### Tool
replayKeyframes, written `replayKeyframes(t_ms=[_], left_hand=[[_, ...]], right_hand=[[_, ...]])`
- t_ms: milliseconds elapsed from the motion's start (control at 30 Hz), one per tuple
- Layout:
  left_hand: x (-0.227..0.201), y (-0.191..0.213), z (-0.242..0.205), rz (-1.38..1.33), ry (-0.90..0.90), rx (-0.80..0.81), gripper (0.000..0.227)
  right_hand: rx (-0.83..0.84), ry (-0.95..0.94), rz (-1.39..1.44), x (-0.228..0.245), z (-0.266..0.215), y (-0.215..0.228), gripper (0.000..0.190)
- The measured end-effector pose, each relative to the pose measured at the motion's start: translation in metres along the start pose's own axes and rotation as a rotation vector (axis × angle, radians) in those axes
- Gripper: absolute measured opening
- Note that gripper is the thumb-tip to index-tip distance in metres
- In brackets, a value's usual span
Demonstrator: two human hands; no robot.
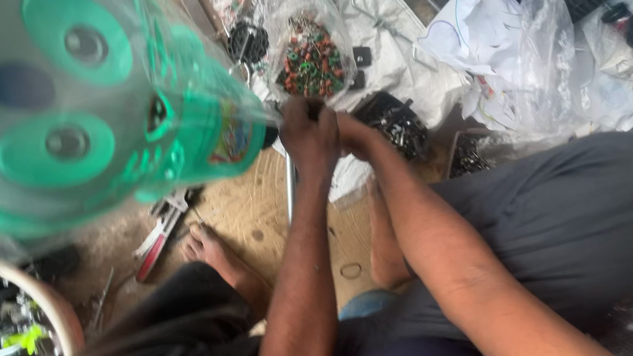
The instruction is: The person assembles a green children's tricycle by attaching the handlebar, seat, and pedals. They use a wrench to tighten bolts and secure the components together.
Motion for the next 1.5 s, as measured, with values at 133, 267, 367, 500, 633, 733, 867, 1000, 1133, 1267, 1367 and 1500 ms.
replayKeyframes(t_ms=[133, 267, 367, 500, 633, 733, 867, 1000, 1133, 1267, 1367, 1500], left_hand=[[-0.026, 0.027, 0.010, -0.101, -0.055, 0.034, 0.004], [-0.046, 0.050, 0.006, -0.161, -0.121, 0.074, 0.005], [-0.048, 0.064, 0.000, -0.088, -0.095, 0.064, 0.006], [-0.042, 0.073, -0.006, -0.071, -0.051, 0.073, 0.006], [-0.037, 0.074, 0.002, -0.032, -0.072, 0.066, 0.007], [-0.038, 0.074, -0.001, -0.069, -0.082, 0.069, 0.006], [-0.048, 0.077, 0.006, -0.126, -0.068, 0.063, 0.006], [-0.055, 0.085, 0.014, -0.132, -0.067, 0.056, 0.007], [-0.065, 0.096, 0.017, -0.124, -0.100, 0.041, 0.007], [-0.069, 0.103, 0.015, -0.210, 0.016, 0.121, 0.005], [-0.071, 0.118, 0.016, -0.085, -0.108, 0.083, 0.006], [-0.073, 0.130, 0.015, -0.102, -0.119, 0.061, 0.008]], right_hand=[[0.271, 0.595, -0.594, -0.039, -0.020, -0.051, 0.051], [0.101, 0.535, -0.830, -0.058, -0.036, -0.086, 0.046], [0.124, 0.743, -0.750, -0.064, -0.049, -0.106, 0.045], [0.142, 0.673, -0.435, -0.074, -0.027, -0.092, 0.035], [0.126, 0.231, 0.027, -0.077, 0.001, -0.029, 0.016], [0.080, 0.249, 0.073, -0.068, -0.006, -0.005, 0.017], [-0.431, 0.361, -0.933, -0.057, -0.038, -0.013, 0.035], [-0.478, 0.281, -1.122, -0.063, -0.055, -0.036, 0.030], [-0.474, 0.228, -1.107, -0.054, -0.066, -0.045, 0.027], [-0.491, 0.076, -1.037, -0.036, -0.073, -0.047, 0.031], [-0.554, 0.089, -0.893, -0.028, -0.067, -0.046, 0.041], [-0.408, 0.340, -1.108, -0.043, -0.028, -0.080, 0.043]])
Point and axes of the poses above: each hand's wrist, its own z-axis towards the middle knuckle, its own y-axis out of the back of the hand, x = y × z, the point moved 4 cm from there along z, towards the middle knuckle, and after that the axes turned 14 degrees about z, right-handed, at the moved point
